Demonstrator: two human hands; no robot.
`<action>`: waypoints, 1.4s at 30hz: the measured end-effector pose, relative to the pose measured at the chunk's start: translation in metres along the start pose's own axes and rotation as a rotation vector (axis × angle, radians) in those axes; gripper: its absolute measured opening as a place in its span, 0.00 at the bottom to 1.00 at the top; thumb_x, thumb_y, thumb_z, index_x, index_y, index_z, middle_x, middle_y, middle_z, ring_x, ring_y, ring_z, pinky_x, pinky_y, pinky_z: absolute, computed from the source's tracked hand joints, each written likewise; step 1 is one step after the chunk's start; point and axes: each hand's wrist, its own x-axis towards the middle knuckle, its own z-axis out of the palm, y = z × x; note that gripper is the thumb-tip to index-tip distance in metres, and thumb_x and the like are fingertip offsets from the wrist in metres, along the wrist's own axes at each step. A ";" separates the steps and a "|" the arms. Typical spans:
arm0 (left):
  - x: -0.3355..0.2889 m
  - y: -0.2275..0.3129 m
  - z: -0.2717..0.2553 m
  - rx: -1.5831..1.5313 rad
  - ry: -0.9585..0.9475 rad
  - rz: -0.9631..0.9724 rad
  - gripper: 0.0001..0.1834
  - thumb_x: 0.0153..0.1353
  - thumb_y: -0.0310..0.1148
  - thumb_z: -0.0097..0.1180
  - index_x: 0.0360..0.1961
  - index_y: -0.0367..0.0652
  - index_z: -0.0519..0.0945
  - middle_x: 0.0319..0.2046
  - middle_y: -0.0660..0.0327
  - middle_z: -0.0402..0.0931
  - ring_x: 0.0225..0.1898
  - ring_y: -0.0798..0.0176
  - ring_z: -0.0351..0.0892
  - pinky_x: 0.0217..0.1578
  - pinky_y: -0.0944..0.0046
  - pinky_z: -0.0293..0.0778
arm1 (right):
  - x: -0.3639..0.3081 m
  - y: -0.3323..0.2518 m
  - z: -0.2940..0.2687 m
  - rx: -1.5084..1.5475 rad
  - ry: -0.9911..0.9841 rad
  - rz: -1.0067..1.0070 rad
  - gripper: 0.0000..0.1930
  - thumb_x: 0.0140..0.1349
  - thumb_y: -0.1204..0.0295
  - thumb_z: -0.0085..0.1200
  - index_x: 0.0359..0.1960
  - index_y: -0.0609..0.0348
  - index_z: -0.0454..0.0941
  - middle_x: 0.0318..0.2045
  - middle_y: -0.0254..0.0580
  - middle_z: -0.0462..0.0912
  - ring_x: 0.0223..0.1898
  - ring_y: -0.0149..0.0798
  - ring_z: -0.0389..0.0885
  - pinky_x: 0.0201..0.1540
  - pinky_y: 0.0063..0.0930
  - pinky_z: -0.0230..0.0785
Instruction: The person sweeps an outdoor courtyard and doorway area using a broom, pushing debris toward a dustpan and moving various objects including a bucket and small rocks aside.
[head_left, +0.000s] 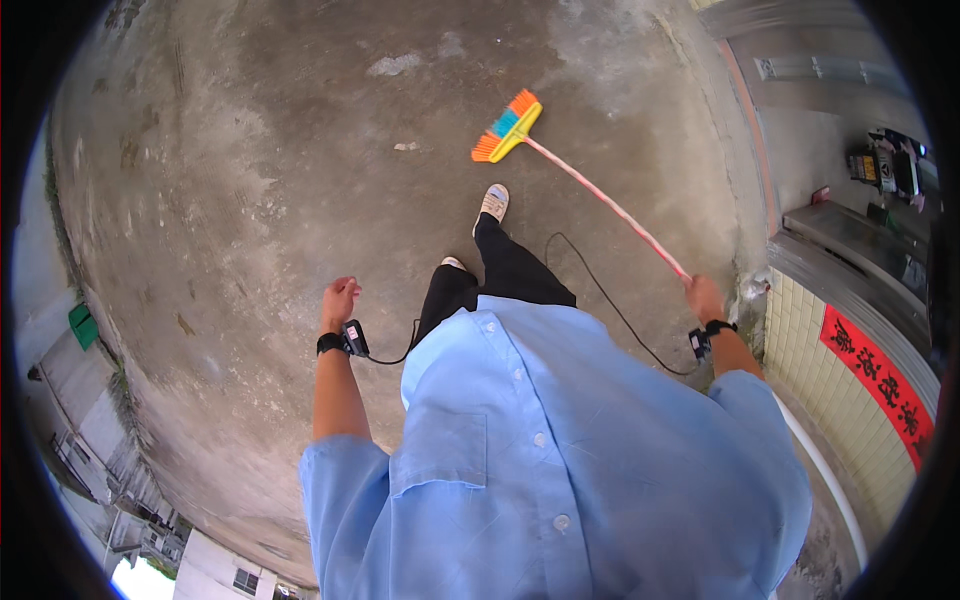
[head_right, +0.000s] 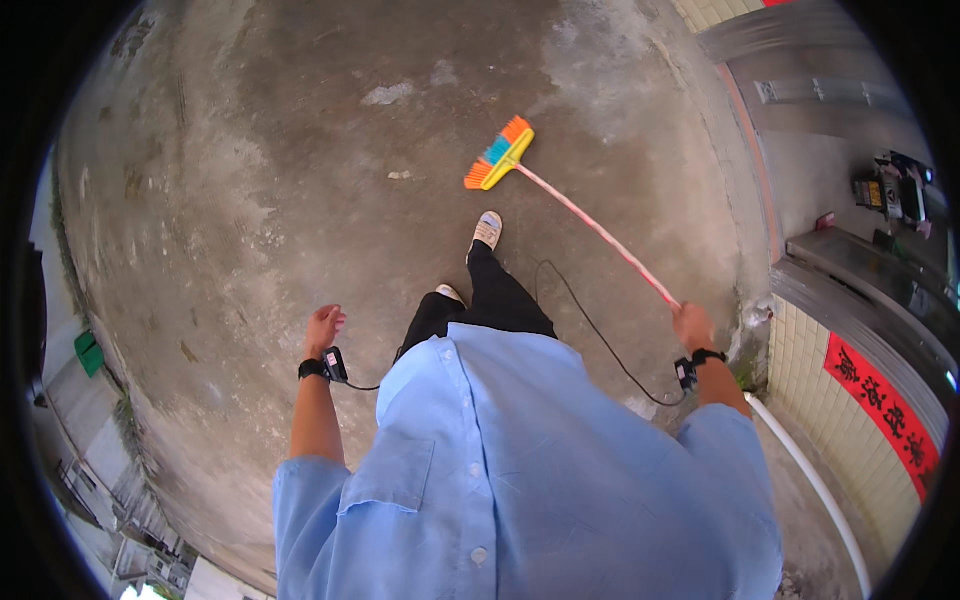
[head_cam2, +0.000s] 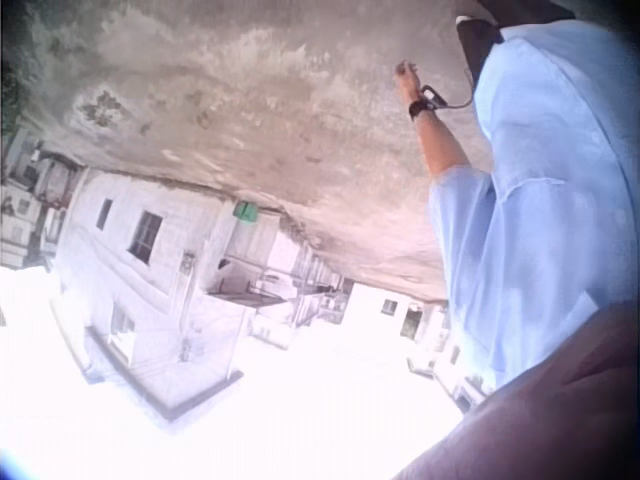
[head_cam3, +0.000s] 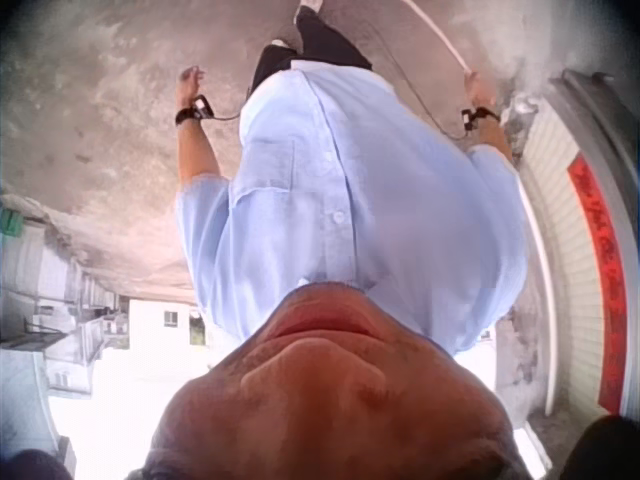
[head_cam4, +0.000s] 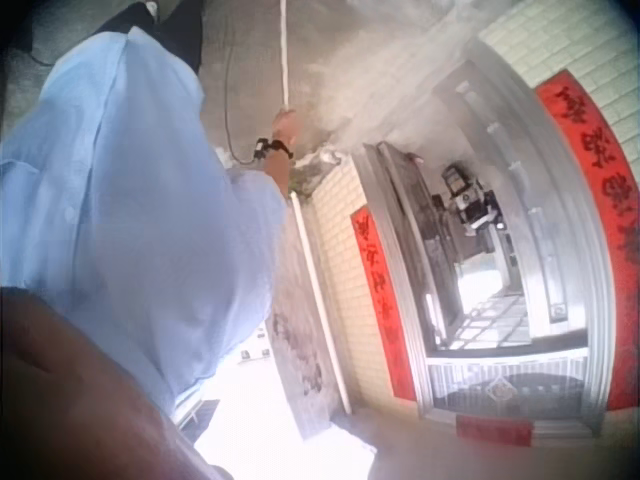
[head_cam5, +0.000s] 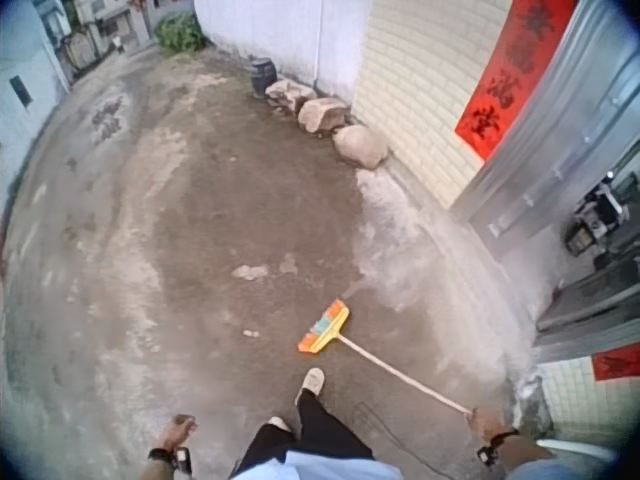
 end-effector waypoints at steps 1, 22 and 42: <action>0.020 0.018 0.010 -0.003 -0.003 0.043 0.19 0.64 0.39 0.53 0.45 0.33 0.80 0.30 0.56 0.83 0.32 0.64 0.82 0.35 0.66 0.76 | -0.023 0.034 -0.006 -0.053 -0.008 0.037 0.25 0.67 0.51 0.43 0.35 0.63 0.81 0.32 0.60 0.81 0.40 0.62 0.79 0.43 0.52 0.71; 0.194 0.463 0.223 -0.174 -0.858 -0.314 0.22 0.65 0.52 0.52 0.45 0.42 0.73 0.35 0.54 0.81 0.32 0.63 0.82 0.30 0.63 0.77 | 0.075 -0.318 -0.182 2.326 -1.174 -0.148 0.08 0.63 0.75 0.51 0.43 0.59 0.70 0.24 0.36 0.74 0.15 0.24 0.65 0.17 0.18 0.58; 0.105 0.554 0.293 -0.183 -1.056 -0.507 0.04 0.57 0.28 0.50 0.28 0.40 0.73 0.24 0.57 0.77 0.25 0.56 0.81 0.24 0.60 0.78 | -0.002 -0.304 -0.343 2.458 -0.698 0.522 0.22 0.62 0.77 0.46 0.59 0.50 0.65 0.19 0.30 0.67 0.12 0.25 0.61 0.14 0.20 0.51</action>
